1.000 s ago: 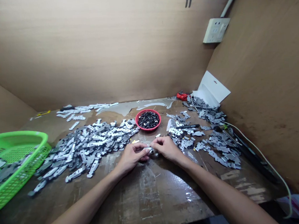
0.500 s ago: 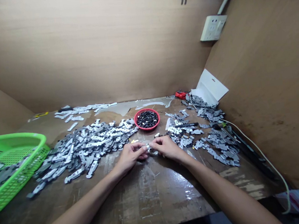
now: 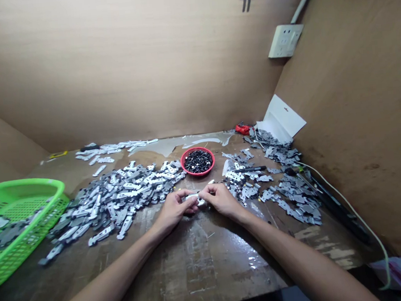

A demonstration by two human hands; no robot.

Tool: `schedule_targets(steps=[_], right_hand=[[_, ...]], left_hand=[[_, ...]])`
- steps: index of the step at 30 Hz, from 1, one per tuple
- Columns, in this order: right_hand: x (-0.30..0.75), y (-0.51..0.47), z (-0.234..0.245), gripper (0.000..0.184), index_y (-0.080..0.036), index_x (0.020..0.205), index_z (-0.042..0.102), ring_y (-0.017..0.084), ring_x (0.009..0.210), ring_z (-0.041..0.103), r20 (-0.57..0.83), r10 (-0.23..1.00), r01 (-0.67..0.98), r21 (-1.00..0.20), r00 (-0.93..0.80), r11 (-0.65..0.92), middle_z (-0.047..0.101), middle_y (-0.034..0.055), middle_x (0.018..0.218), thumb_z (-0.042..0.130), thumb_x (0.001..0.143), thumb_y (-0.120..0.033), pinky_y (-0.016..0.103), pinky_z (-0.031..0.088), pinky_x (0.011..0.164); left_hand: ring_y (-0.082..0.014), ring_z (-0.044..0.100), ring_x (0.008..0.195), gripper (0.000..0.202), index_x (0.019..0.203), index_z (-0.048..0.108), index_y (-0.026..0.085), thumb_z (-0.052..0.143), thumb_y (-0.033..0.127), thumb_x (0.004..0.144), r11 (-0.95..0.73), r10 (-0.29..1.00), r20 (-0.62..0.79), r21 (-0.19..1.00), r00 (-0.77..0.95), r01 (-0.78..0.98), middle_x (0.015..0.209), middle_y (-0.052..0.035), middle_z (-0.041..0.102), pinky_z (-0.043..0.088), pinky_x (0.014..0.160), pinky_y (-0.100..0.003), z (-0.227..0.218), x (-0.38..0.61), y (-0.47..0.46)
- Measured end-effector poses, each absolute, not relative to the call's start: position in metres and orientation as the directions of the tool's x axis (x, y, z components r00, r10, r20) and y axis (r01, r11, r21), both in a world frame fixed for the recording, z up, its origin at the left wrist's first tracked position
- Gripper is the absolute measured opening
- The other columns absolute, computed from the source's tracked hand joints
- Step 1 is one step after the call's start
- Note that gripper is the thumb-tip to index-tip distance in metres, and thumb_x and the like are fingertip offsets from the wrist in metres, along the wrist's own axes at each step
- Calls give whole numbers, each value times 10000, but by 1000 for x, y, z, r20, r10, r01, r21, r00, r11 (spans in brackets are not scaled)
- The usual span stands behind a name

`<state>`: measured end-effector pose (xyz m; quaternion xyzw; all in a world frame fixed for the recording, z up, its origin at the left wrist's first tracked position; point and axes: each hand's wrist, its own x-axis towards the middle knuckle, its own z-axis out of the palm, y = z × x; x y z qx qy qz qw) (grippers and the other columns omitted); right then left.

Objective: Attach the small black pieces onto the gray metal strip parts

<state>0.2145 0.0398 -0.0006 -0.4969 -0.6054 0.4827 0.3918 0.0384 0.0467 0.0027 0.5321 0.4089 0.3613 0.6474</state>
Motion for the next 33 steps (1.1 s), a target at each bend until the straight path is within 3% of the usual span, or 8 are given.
schedule_targets(steps=[4,6,10,15,20,26,30,33], right_hand=[[222,42,0,345,-147,786,596,72,374,354,-106,974,237,-970,-202,-56,434,-54,461,476,803,-470,190,271,383],[224,42,2,314,-141,827,614,79,425,404,-61,978,272,-962,-199,-5,493,-37,514,532,777,-440,193,307,419],[223,40,8,236,-140,730,618,115,609,502,94,972,392,-903,-217,175,594,16,671,548,780,-360,222,374,569],[220,36,13,166,-168,753,601,134,676,508,237,948,512,-800,-211,314,589,24,743,533,796,-314,247,370,631],[221,33,17,114,-177,744,569,135,662,492,269,927,538,-756,-262,371,565,25,736,520,801,-262,251,361,620],[212,33,10,100,-177,762,550,137,681,506,267,933,538,-764,-240,357,572,19,739,510,811,-254,249,363,633],[215,41,15,160,-175,797,584,135,684,526,266,930,518,-774,-255,364,596,23,759,502,832,-307,244,381,637],[244,54,23,207,-181,855,614,145,760,545,353,916,591,-704,-190,394,618,38,837,458,859,-316,253,390,711]], left_hand=[[-135,628,602,391,914,628,102,675,407,674,171,919,-144,984,368,-42,708,-61,653,493,543,-216,1,40,46],[-144,635,626,385,918,623,97,671,398,683,160,923,-135,986,361,-42,722,-71,657,495,556,-218,0,40,45],[-171,650,684,385,942,615,102,659,396,697,135,922,-108,990,373,-47,780,-93,668,502,582,-237,-1,41,43],[-179,645,703,359,934,625,115,649,392,705,89,930,-72,996,361,-31,798,-87,667,507,622,-265,-3,42,41],[-185,632,734,294,874,656,137,635,382,712,19,941,-25,1000,336,20,818,-80,667,504,669,-277,-2,42,38],[-163,629,672,268,846,658,140,617,379,732,-13,946,0,999,324,40,752,-53,658,489,622,-244,-1,42,36],[-149,630,644,314,867,632,121,648,391,707,96,954,-78,994,288,-50,749,-54,658,495,601,-237,-3,44,40],[-106,614,606,334,887,606,129,660,401,701,190,973,-147,947,177,-259,722,-33,650,480,557,-187,5,37,51]])
